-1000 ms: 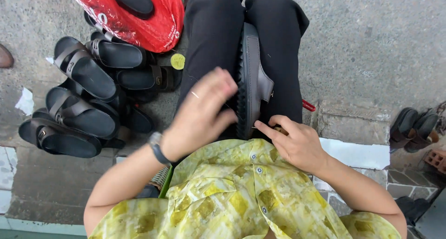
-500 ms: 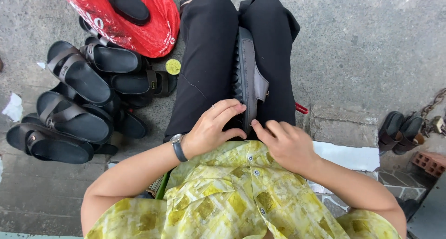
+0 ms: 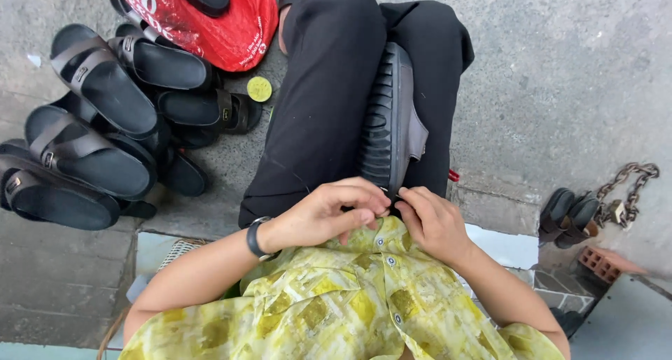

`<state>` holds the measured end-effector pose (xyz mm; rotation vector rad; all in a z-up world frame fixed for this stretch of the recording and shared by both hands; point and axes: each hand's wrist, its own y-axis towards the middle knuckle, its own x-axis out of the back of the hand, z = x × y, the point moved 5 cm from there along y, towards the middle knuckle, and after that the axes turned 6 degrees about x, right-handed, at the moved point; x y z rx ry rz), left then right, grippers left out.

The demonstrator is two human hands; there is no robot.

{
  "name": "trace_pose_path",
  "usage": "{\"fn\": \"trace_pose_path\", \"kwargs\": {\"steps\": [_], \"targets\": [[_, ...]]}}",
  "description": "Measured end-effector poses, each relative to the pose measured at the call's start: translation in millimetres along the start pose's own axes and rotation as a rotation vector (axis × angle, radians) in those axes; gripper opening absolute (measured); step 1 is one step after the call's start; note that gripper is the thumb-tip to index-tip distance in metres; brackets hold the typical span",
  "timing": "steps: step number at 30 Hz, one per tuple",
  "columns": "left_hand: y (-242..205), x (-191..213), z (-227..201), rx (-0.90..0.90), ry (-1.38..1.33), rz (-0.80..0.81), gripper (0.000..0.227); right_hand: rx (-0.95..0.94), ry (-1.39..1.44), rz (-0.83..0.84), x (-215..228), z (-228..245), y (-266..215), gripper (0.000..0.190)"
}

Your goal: Hand-sewing the sole of a black sandal using a needle and thread to repair it.

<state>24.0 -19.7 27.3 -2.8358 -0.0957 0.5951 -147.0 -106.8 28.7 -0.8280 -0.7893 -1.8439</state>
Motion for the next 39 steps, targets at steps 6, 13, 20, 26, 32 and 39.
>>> {"fn": "trace_pose_path", "kwargs": {"steps": [6,13,20,26,32,39], "targets": [[16.3,-0.5,62.9,0.170,0.123,-0.073,0.028,0.070,-0.116,-0.014,14.3,4.7,8.0,0.031],[18.3,-32.0,-10.9,-0.539,1.010,-0.273,0.030,-0.124,-0.304,0.526,75.8,-7.9,7.8,0.043],[5.9,-36.2,-27.8,-0.892,1.063,-0.202,0.016,0.074,-0.032,0.178,31.7,-7.2,6.4,0.023],[-2.6,-35.1,-32.4,-0.983,1.129,-0.154,0.016,0.038,0.323,0.069,38.1,-32.3,-20.3,0.021],[-1.9,-25.6,-31.1,-0.671,1.144,-0.059,0.029,-0.498,-0.734,-0.110,163.6,-79.9,-51.9,0.013],[7.8,-3.7,-9.2,0.025,0.733,0.039,0.024,-0.009,0.138,0.176,47.5,-6.8,18.2,0.045]]}}
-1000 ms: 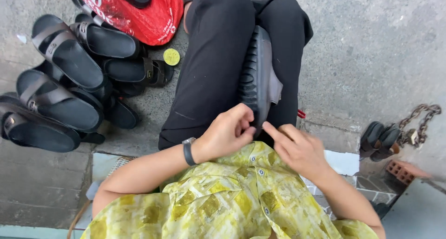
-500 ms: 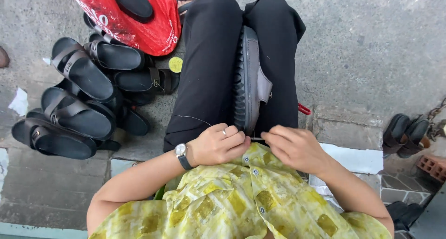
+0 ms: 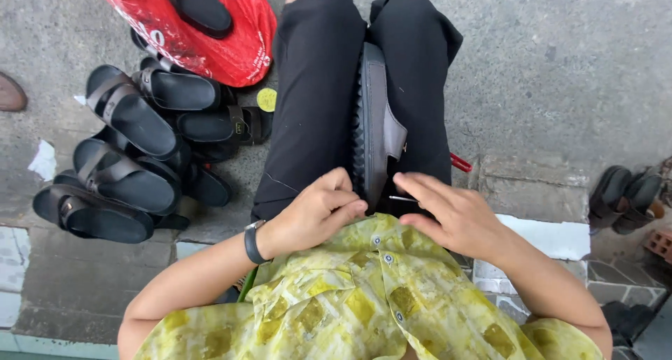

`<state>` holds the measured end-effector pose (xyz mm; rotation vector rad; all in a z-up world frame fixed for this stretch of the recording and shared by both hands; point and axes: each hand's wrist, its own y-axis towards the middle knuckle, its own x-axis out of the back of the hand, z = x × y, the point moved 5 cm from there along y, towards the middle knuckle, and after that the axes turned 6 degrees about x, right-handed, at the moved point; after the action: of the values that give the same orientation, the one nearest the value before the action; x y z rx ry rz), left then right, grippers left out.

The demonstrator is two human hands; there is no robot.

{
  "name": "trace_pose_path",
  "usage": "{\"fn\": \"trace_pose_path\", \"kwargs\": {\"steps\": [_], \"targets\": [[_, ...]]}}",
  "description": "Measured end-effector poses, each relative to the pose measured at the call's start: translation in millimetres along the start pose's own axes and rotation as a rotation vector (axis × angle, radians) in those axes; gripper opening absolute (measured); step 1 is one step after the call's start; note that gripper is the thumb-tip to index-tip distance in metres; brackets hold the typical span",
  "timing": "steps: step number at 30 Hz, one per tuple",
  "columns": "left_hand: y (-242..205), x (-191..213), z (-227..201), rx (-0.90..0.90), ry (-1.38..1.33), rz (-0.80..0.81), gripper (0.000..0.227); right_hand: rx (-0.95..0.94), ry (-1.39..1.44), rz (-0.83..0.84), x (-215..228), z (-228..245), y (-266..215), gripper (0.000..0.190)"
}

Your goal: Hand-sewing the sole of a black sandal using a needle and thread to repair it.

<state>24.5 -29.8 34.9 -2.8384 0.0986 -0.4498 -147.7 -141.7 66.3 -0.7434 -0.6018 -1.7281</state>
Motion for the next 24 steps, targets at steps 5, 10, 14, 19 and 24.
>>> {"fn": "trace_pose_path", "kwargs": {"steps": [5,10,14,19,24], "targets": [[31.0,16.1,1.1,-0.105,-0.531,0.070,0.029,-0.347,0.554,0.069,-16.3,-11.7,-0.9,0.021],[86.9,15.5,52.9,0.176,-0.981,-0.156,0.047,-0.230,0.554,-0.002,-23.6,-17.7,31.6,0.016],[67.2,69.2,30.3,0.204,-0.544,-0.093,0.043,-0.118,0.191,0.088,-16.7,-10.0,25.8,0.030],[28.6,82.5,-31.5,-0.337,0.320,-0.437,0.032,0.089,-0.150,0.044,-12.6,2.9,20.8,0.036],[8.4,18.9,-4.6,-0.177,0.145,-0.274,0.057,0.091,-0.228,0.071,-13.3,7.2,21.2,0.037]]}}
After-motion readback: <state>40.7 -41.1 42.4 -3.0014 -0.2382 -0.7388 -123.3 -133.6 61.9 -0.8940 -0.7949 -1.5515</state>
